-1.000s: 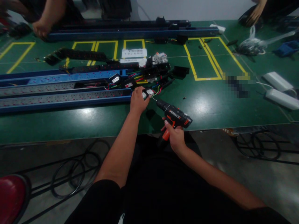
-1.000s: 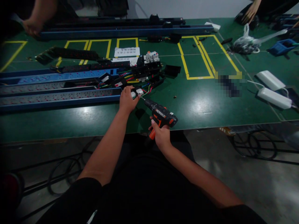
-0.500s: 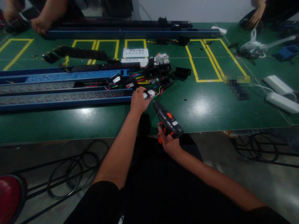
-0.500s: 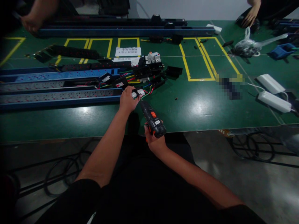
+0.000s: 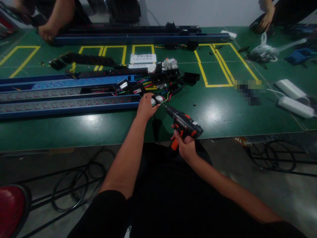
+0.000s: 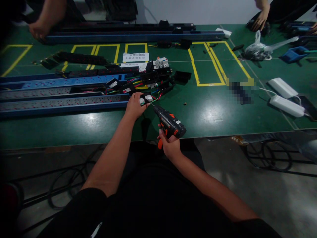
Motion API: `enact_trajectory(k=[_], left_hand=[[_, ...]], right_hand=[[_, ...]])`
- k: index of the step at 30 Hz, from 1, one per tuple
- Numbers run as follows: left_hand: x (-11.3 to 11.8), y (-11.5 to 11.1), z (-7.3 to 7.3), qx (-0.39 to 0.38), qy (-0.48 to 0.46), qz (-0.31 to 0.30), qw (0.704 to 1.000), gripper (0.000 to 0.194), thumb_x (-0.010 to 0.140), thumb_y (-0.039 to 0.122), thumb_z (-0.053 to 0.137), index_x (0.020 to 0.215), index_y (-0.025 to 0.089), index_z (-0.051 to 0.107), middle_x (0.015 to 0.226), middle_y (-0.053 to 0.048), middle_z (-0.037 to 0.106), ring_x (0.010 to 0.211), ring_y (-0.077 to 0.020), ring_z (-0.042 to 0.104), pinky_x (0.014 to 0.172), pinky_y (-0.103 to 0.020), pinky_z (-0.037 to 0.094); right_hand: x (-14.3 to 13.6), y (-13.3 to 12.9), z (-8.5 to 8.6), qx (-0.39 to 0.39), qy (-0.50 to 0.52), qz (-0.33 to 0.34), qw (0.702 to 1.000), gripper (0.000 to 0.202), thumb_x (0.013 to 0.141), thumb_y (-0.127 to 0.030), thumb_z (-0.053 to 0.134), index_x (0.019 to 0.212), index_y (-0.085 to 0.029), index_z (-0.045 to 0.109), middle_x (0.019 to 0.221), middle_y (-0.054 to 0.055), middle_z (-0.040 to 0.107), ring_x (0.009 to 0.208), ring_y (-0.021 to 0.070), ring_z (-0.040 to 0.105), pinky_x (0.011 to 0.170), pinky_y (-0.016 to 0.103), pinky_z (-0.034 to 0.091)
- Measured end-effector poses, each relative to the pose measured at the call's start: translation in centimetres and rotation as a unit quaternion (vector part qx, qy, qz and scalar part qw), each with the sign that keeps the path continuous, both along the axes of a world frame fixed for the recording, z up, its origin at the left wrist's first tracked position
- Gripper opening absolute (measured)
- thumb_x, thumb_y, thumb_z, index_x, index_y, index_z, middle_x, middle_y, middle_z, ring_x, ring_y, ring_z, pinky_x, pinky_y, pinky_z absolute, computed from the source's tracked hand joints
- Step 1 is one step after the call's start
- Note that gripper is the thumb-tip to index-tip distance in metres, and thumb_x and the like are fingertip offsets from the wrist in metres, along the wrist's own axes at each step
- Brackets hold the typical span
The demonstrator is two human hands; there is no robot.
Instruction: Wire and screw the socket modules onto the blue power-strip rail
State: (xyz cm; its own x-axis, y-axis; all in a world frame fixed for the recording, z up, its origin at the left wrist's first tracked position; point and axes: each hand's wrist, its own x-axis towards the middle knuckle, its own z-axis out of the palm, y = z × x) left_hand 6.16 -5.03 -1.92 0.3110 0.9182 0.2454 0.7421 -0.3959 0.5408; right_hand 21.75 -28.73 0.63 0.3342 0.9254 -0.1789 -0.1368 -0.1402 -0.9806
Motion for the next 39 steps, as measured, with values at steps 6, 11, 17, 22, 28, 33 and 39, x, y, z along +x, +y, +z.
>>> enact_trajectory(k=[6,11,17,22,28,33,39], left_hand=[[-0.1,0.1,-0.2,-0.001,-0.008,-0.007,1.0,0.061,0.087,0.029,0.083,0.14,0.024,0.054,0.146,-0.017,0.059,0.14,-0.0357,0.059,0.122,-0.05,0.047],[-0.2,0.2,0.0,-0.008,-0.002,-0.013,1.0,0.063,0.086,0.028,0.083,0.142,0.025,0.055,0.149,-0.016,0.058,0.144,-0.0359,0.056,0.125,-0.051,0.046],[-0.4,0.3,-0.1,-0.01,0.002,-0.018,1.0,0.064,0.087,0.025,0.081,0.144,0.025,0.054,0.15,-0.017,0.057,0.144,-0.0363,0.056,0.125,-0.052,0.047],[-0.4,0.3,-0.1,-0.015,-0.004,-0.019,1.0,0.063,0.088,0.024,0.08,0.145,0.024,0.053,0.149,-0.017,0.056,0.144,-0.0376,0.056,0.124,-0.053,0.047],[-0.4,0.3,0.2,-0.019,0.0,-0.016,1.0,0.062,0.086,0.022,0.081,0.142,0.023,0.054,0.145,-0.016,0.058,0.141,-0.0373,0.058,0.122,-0.052,0.048],[-0.4,0.3,0.2,-0.015,-0.001,-0.016,1.0,0.06,0.086,0.023,0.081,0.14,0.023,0.056,0.144,-0.017,0.059,0.138,-0.0369,0.06,0.12,-0.052,0.05],[-0.4,0.4,-0.2,0.018,-0.002,-0.018,1.0,0.058,0.085,0.022,0.083,0.136,0.021,0.055,0.136,-0.015,0.063,0.13,-0.0356,0.064,0.116,-0.051,0.053]], right_hand=[[0.2,-0.8,-0.3,-0.016,-0.006,0.01,1.0,0.064,0.09,-0.059,0.073,0.137,-0.019,0.058,0.134,0.011,0.068,0.075,0.006,0.063,0.073,0.024,0.058],[0.1,-0.1,-0.6,-0.003,-0.015,0.017,1.0,0.063,0.09,-0.063,0.072,0.133,-0.02,0.057,0.133,0.011,0.069,0.074,0.006,0.063,0.071,0.024,0.058],[-0.1,0.2,-0.9,0.0,-0.021,0.023,1.0,0.059,0.091,-0.06,0.071,0.131,-0.02,0.057,0.131,0.01,0.069,0.074,0.0065,0.063,0.072,0.026,0.059],[-0.2,0.2,-0.8,0.0,-0.017,0.026,1.0,0.059,0.092,-0.058,0.071,0.135,-0.02,0.055,0.133,0.01,0.068,0.074,0.0064,0.063,0.07,0.025,0.058],[-0.2,0.1,-0.8,-0.004,-0.029,0.025,0.999,0.056,0.092,-0.06,0.07,0.128,-0.019,0.057,0.133,0.01,0.069,0.074,0.0058,0.062,0.072,0.024,0.058],[-0.2,0.1,-1.1,0.001,-0.035,0.031,0.999,0.057,0.093,-0.06,0.069,0.129,-0.019,0.057,0.134,0.011,0.068,0.074,0.0055,0.063,0.071,0.023,0.057],[-0.2,0.3,-1.6,-0.004,-0.067,0.038,0.997,0.061,0.095,-0.063,0.066,0.134,-0.016,0.06,0.118,0.01,0.071,0.074,0.0057,0.062,0.069,0.022,0.055]])
